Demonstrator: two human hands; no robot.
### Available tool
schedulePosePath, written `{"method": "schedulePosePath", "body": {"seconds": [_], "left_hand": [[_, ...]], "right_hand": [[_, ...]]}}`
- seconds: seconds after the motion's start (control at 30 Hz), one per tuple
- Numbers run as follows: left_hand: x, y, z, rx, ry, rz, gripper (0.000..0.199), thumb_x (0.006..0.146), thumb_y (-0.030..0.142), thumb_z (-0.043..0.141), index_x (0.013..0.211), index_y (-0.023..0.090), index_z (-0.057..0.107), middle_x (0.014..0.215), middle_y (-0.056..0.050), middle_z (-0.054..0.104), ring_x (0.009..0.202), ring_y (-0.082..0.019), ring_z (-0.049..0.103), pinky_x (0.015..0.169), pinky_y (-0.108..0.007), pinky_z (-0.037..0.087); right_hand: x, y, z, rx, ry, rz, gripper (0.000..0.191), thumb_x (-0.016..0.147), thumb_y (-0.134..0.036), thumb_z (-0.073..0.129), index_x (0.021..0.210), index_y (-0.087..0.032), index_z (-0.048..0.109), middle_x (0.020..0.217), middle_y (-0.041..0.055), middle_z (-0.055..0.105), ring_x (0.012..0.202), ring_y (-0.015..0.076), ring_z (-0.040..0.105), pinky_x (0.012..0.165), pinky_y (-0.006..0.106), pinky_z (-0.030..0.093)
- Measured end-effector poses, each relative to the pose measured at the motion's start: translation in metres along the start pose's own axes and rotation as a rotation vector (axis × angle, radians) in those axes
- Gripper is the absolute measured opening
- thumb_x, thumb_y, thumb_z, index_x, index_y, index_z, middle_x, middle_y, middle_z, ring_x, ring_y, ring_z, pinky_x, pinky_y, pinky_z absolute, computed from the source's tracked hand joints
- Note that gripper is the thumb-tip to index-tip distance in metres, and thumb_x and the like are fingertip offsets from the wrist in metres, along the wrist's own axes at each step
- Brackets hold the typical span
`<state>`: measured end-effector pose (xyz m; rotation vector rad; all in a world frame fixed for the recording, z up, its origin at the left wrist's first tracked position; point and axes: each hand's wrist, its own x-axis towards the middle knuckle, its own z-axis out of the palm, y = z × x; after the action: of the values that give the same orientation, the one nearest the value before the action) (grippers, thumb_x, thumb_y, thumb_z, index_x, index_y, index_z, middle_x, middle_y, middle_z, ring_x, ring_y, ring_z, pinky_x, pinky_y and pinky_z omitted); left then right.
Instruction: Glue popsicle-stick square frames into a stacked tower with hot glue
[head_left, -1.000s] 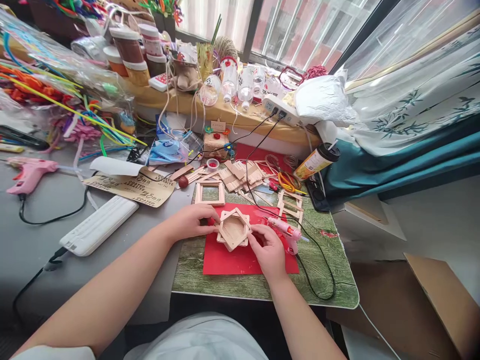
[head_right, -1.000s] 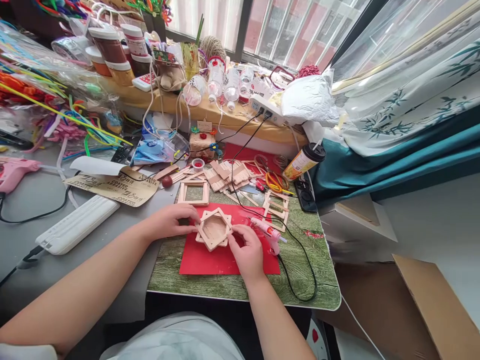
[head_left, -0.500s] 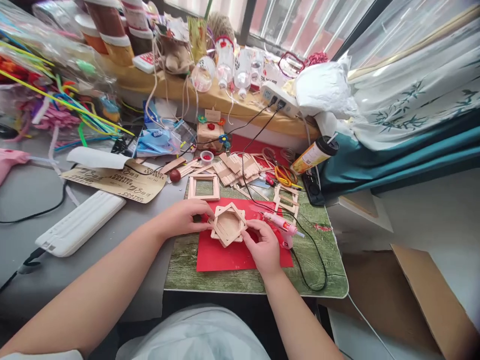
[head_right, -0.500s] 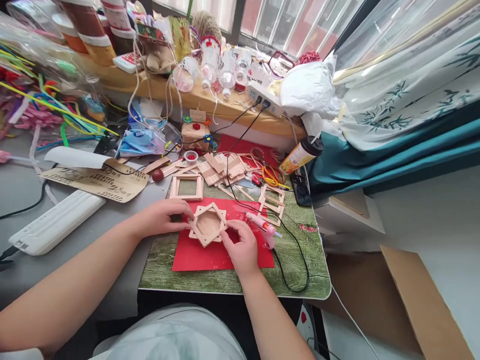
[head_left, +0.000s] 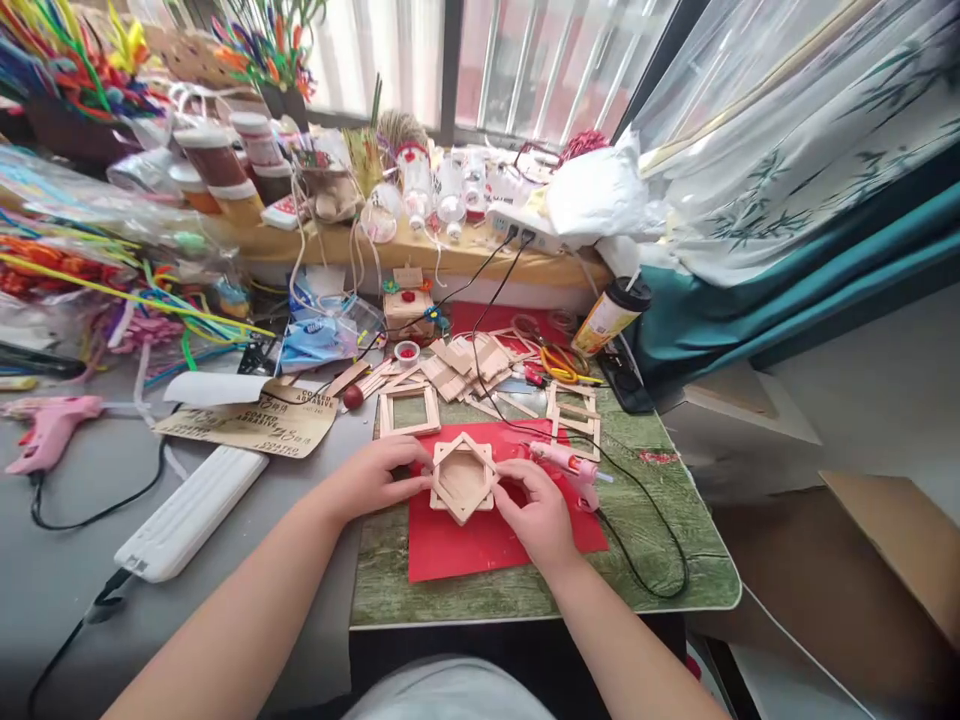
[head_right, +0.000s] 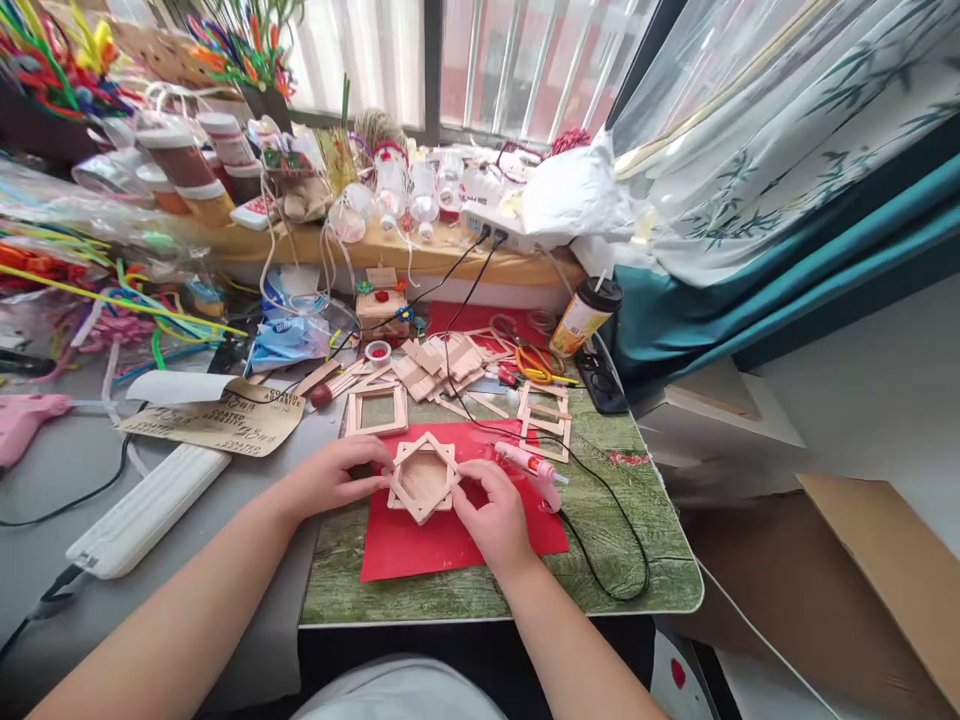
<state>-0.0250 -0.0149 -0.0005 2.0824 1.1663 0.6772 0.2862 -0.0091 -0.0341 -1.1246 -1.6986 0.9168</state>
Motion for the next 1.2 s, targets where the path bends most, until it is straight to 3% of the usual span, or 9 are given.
{"method": "schedulePosePath", "body": {"seconds": [0.13, 0.4, 0.5, 0.9, 1.0, 1.1, 1.17, 1.2], "left_hand": [[0.003, -0.001, 0.007, 0.015, 0.058, -0.017, 0.024, 0.111, 0.038, 0.058, 0.101, 0.024, 0.075, 0.100, -0.006, 0.075, 0.100, -0.022, 0.070, 0.089, -0.032, 0.054], [0.004, 0.000, 0.014, 0.033, 0.114, 0.017, 0.026, 0.108, 0.041, 0.064, 0.096, 0.023, 0.077, 0.096, -0.006, 0.076, 0.089, -0.020, 0.071, 0.083, -0.032, 0.056], [0.004, -0.002, 0.015, 0.001, 0.122, 0.010, 0.024, 0.105, 0.044, 0.067, 0.099, 0.024, 0.080, 0.096, -0.006, 0.077, 0.093, -0.022, 0.072, 0.083, -0.033, 0.056], [0.007, -0.006, 0.021, -0.067, 0.148, -0.032, 0.027, 0.102, 0.047, 0.072, 0.099, 0.022, 0.082, 0.105, -0.008, 0.076, 0.094, -0.021, 0.071, 0.082, -0.035, 0.056], [0.006, -0.004, 0.019, -0.106, 0.262, 0.004, 0.024, 0.099, 0.046, 0.075, 0.101, 0.023, 0.083, 0.112, -0.010, 0.075, 0.104, -0.023, 0.071, 0.088, -0.037, 0.058], [0.006, -0.001, 0.009, -0.174, 0.512, 0.049, 0.022, 0.100, 0.045, 0.075, 0.097, 0.024, 0.081, 0.110, -0.009, 0.076, 0.107, -0.023, 0.071, 0.098, -0.042, 0.058], [0.007, 0.005, -0.001, -0.160, 0.697, 0.074, 0.023, 0.102, 0.045, 0.073, 0.094, 0.025, 0.077, 0.102, -0.007, 0.075, 0.102, -0.023, 0.071, 0.096, -0.042, 0.058], [0.007, 0.009, -0.005, -0.127, 0.717, 0.083, 0.022, 0.102, 0.045, 0.073, 0.095, 0.025, 0.076, 0.100, -0.006, 0.075, 0.100, -0.022, 0.071, 0.093, -0.041, 0.058]], "right_hand": [[0.001, -0.001, 0.002, 0.004, 0.010, -0.013, 0.014, 0.095, -0.026, 0.076, 0.108, -0.027, 0.081, 0.115, 0.0098, 0.080, 0.108, 0.0282, 0.078, 0.099, 0.048, 0.066], [0.000, 0.003, 0.004, -0.087, 0.036, -0.050, 0.016, 0.092, -0.031, 0.083, 0.106, -0.026, 0.080, 0.115, 0.0107, 0.080, 0.110, 0.0302, 0.077, 0.102, 0.051, 0.064], [-0.001, 0.002, 0.005, -0.105, 0.031, -0.057, 0.016, 0.092, -0.031, 0.083, 0.107, -0.026, 0.079, 0.116, 0.0107, 0.079, 0.110, 0.0307, 0.077, 0.102, 0.053, 0.064], [0.000, 0.004, 0.001, -0.118, 0.009, -0.106, 0.014, 0.095, -0.033, 0.079, 0.105, -0.025, 0.076, 0.110, 0.0079, 0.078, 0.108, 0.0281, 0.075, 0.099, 0.047, 0.063], [-0.001, 0.002, -0.002, -0.101, 0.025, -0.141, 0.016, 0.097, -0.033, 0.078, 0.110, -0.025, 0.074, 0.111, 0.0077, 0.077, 0.108, 0.0278, 0.075, 0.098, 0.046, 0.064], [-0.005, -0.001, -0.009, -0.111, 0.121, -0.227, 0.013, 0.100, -0.031, 0.073, 0.113, -0.027, 0.073, 0.120, 0.0102, 0.076, 0.120, 0.0303, 0.072, 0.107, 0.052, 0.061], [-0.008, -0.004, -0.013, -0.126, 0.168, -0.285, 0.011, 0.102, -0.028, 0.069, 0.113, -0.028, 0.073, 0.123, 0.0107, 0.077, 0.123, 0.0317, 0.072, 0.113, 0.056, 0.058], [-0.009, -0.005, -0.015, -0.129, 0.167, -0.306, 0.011, 0.102, -0.027, 0.068, 0.112, -0.029, 0.073, 0.121, 0.0104, 0.077, 0.122, 0.0318, 0.073, 0.114, 0.058, 0.057]]}}
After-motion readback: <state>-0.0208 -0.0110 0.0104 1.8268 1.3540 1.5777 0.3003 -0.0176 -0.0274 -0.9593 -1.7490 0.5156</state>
